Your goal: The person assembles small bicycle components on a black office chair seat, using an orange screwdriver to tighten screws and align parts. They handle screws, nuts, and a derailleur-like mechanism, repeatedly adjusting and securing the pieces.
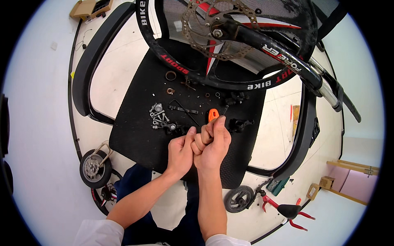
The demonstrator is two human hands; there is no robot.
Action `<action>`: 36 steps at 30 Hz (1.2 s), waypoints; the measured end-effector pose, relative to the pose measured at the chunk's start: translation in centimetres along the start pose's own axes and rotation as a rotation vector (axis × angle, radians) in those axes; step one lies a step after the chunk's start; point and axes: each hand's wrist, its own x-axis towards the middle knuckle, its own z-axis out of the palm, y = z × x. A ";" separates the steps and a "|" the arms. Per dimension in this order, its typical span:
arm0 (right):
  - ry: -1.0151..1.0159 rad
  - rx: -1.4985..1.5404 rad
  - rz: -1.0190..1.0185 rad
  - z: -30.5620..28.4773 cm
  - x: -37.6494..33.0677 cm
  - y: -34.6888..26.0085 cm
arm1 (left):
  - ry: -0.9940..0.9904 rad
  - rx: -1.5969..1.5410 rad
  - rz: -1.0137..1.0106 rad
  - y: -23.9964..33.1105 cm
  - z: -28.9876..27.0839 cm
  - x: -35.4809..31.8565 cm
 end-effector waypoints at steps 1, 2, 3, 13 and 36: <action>0.041 0.022 -0.001 0.2 -0.1 -0.1 | 0.000 0.004 0.012 -0.1 0.1 -0.1; 0.050 0.021 -0.005 0.1 -0.1 -0.1 | 0.001 0.008 0.024 -0.1 0.1 -0.1; 0.058 0.021 -0.009 0.1 -0.2 0.0 | 0.002 0.013 0.035 -0.2 0.0 -0.2; -0.243 -0.046 -0.139 -2.3 -1.1 -2.7 | -0.405 -0.023 0.009 2.3 -2.0 0.5; -0.132 0.268 0.231 0.0 -0.8 -1.2 | -0.298 -0.678 -0.160 3.6 -5.5 2.6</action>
